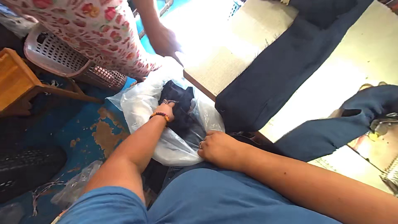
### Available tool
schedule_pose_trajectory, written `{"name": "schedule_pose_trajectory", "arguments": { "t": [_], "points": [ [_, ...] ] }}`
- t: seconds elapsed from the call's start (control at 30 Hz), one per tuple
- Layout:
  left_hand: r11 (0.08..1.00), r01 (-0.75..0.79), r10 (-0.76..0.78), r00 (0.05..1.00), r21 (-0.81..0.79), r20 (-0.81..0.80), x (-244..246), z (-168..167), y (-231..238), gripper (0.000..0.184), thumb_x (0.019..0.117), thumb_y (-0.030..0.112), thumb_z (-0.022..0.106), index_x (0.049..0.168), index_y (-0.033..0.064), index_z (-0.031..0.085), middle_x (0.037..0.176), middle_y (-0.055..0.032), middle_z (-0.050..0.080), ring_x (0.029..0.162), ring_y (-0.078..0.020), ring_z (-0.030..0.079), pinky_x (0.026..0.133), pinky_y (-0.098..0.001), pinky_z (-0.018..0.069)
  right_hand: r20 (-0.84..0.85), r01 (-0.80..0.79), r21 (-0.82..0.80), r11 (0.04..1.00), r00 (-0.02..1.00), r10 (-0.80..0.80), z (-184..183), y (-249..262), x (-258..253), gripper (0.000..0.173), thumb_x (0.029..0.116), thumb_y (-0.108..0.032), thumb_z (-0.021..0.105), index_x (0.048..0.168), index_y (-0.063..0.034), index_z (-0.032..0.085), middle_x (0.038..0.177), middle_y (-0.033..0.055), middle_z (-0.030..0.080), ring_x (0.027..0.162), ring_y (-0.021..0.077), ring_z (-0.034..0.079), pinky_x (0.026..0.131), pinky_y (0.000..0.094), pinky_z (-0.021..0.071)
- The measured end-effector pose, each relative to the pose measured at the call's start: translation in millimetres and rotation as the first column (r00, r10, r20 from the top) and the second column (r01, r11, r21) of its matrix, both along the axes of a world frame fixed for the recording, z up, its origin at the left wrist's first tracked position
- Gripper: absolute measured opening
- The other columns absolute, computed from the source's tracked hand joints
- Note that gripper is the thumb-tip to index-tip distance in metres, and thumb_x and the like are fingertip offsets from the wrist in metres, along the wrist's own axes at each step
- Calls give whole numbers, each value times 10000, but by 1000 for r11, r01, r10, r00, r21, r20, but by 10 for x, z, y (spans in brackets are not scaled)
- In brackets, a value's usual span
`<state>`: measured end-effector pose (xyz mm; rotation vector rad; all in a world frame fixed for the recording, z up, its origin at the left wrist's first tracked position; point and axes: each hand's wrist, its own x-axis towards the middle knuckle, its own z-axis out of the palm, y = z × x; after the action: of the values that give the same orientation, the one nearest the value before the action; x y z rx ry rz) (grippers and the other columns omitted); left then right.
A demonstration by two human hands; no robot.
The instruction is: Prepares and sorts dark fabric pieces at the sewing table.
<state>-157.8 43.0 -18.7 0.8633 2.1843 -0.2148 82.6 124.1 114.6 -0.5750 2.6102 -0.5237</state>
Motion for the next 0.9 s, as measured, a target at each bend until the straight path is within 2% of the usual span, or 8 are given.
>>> {"name": "schedule_pose_trajectory", "arguments": {
  "t": [0.1, 0.2, 0.3, 0.4, 0.57, 0.77, 0.9],
  "points": [
    [977, -10, 22, 998, 215, -53, -202, 328, -58, 448, 824, 80, 745, 1263, 67, 661, 1237, -351, 597, 1165, -557, 577, 891, -740, 477, 12, -5, -8, 1000, 1000, 6, 24, 0, -1, 130, 959, 37, 534, 895, 37, 646, 840, 203, 668, 812, 368, 680, 782, 528, 516],
    [924, 36, 37, 982, 379, -185, -369, 839, -112, 327, 818, 36, 715, 1145, 31, 691, 1195, -318, 615, 1200, -550, 544, 894, -739, 457, -22, 1, -29, 1000, 1000, -1, 9, -2, 8, 128, 950, 34, 548, 883, 27, 657, 825, 194, 673, 796, 362, 685, 767, 526, 523],
    [864, 108, 66, 944, 491, -322, -521, 1244, -196, 323, 831, -1, 703, 1153, -12, 680, 1221, -336, 601, 1255, -583, 494, 916, -757, 436, -77, 1, -42, 999, 997, -4, 8, -29, 36, 122, 936, 34, 564, 863, 20, 660, 799, 184, 675, 765, 348, 691, 737, 513, 534],
    [839, 120, 129, 904, 530, -408, -609, 1437, -311, 340, 829, -15, 703, 1166, -38, 664, 1228, -373, 583, 1247, -609, 487, 925, -776, 411, -77, -9, -23, 1000, 997, 7, 62, -50, 46, 128, 942, 37, 557, 858, 25, 653, 784, 184, 663, 750, 345, 685, 718, 502, 531],
    [833, 66, 238, 854, 549, -463, -633, 1457, -549, 297, 887, 79, 687, 1160, -35, 659, 1241, -358, 587, 1249, -573, 504, 1003, -727, 376, -91, -17, -10, 1000, 996, 16, 50, -49, 52, 150, 947, 31, 546, 843, 22, 653, 761, 180, 654, 727, 338, 680, 690, 484, 526],
    [816, 55, 276, 837, 575, -473, -716, 1655, -691, 318, 897, 129, 670, 1169, -36, 662, 1259, -352, 586, 1286, -563, 480, 1026, -724, 353, -30, -6, 15, 1000, 1000, 7, 91, -37, 36, 154, 965, 37, 521, 880, 33, 650, 784, 190, 656, 744, 348, 679, 702, 493, 522],
    [814, 43, 301, 822, 579, -484, -870, 1801, -730, 341, 896, 164, 663, 1156, -56, 654, 1257, -359, 579, 1278, -549, 490, 1045, -712, 340, -84, 52, 9, 999, 995, -51, 111, -1, 93, 137, 946, 41, 550, 858, 15, 652, 761, 174, 652, 726, 333, 678, 692, 483, 528]
  ]
}}
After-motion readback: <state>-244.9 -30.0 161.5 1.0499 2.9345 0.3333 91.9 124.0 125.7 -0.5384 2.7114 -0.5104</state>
